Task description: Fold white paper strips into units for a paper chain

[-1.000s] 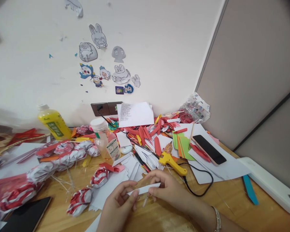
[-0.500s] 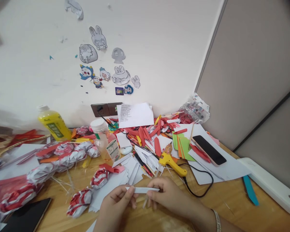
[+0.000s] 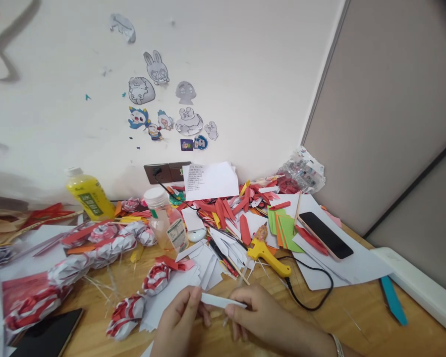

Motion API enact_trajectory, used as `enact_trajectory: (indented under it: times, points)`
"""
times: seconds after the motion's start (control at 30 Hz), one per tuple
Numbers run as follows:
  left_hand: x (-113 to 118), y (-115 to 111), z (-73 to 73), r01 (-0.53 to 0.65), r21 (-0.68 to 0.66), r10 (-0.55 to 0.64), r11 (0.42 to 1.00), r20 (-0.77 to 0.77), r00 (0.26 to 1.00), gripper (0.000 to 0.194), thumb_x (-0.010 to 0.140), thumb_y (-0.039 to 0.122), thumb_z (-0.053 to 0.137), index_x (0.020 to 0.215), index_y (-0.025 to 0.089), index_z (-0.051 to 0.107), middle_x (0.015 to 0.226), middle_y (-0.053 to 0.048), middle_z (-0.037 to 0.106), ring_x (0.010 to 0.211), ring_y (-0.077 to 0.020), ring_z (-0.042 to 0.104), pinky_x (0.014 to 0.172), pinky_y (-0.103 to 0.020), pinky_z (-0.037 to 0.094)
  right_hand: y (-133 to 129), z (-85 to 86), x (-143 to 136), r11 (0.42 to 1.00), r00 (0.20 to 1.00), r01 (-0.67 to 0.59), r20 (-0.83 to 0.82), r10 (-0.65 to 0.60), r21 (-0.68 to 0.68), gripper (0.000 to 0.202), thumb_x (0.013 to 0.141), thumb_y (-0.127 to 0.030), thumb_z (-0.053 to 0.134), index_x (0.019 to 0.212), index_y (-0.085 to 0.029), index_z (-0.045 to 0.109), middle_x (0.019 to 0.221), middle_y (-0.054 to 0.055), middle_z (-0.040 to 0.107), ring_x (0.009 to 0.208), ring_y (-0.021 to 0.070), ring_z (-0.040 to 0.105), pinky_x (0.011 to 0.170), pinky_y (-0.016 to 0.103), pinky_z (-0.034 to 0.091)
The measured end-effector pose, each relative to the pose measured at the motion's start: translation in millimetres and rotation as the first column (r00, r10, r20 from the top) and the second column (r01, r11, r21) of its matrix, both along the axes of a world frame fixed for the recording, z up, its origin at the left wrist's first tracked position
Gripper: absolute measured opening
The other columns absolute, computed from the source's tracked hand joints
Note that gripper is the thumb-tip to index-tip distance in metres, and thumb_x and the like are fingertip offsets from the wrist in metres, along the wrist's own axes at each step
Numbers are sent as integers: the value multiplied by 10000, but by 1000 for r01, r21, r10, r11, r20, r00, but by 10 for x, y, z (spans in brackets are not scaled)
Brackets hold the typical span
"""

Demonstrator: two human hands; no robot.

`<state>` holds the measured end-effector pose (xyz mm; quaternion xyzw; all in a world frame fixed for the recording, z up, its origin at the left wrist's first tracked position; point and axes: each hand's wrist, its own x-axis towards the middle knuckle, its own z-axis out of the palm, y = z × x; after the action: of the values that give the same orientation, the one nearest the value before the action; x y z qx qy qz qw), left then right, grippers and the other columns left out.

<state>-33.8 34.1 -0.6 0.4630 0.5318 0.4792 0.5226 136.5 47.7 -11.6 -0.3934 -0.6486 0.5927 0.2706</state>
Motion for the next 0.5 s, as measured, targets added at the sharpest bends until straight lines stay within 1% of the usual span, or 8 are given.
enact_trajectory:
  times: [0.13, 0.23, 0.33, 0.5]
  points:
    - [-22, 5, -43, -1, 8, 1, 1000, 0, 1000, 363, 665, 528, 572, 536, 189, 578, 429, 32, 585, 479, -151, 532, 527, -228, 416, -37, 78, 13, 995, 993, -33, 116, 21, 97, 221, 810, -222, 439, 647, -128, 556, 477, -36, 489, 442, 72, 459, 440, 152, 341]
    - [-24, -1, -81, 11, 9, -11, 1000, 33, 999, 331, 682, 509, 567, 605, 188, 587, 437, 38, 587, 484, -150, 531, 531, -230, 414, -40, 118, 7, 993, 985, -44, 173, 24, 113, 225, 798, -193, 427, 604, -139, 527, 456, -44, 459, 437, 76, 448, 440, 158, 330]
    - [-32, -4, -116, -4, 8, 4, 1000, 55, 998, 336, 672, 519, 572, 667, 184, 590, 429, 45, 585, 478, -149, 533, 539, -233, 409, -27, 127, 1, 988, 979, -66, 203, 36, 141, 267, 797, -205, 418, 542, -148, 473, 449, -45, 426, 429, 74, 408, 435, 167, 307]
    - [-62, -2, -124, -15, -3, 15, 1000, 31, 999, 352, 659, 530, 578, 672, 179, 597, 408, 44, 583, 462, -155, 530, 524, -238, 396, -3, 97, 20, 945, 959, -105, 285, 14, 309, 326, 792, -286, 448, 497, -157, 398, 463, -52, 335, 450, 70, 338, 423, 188, 240]
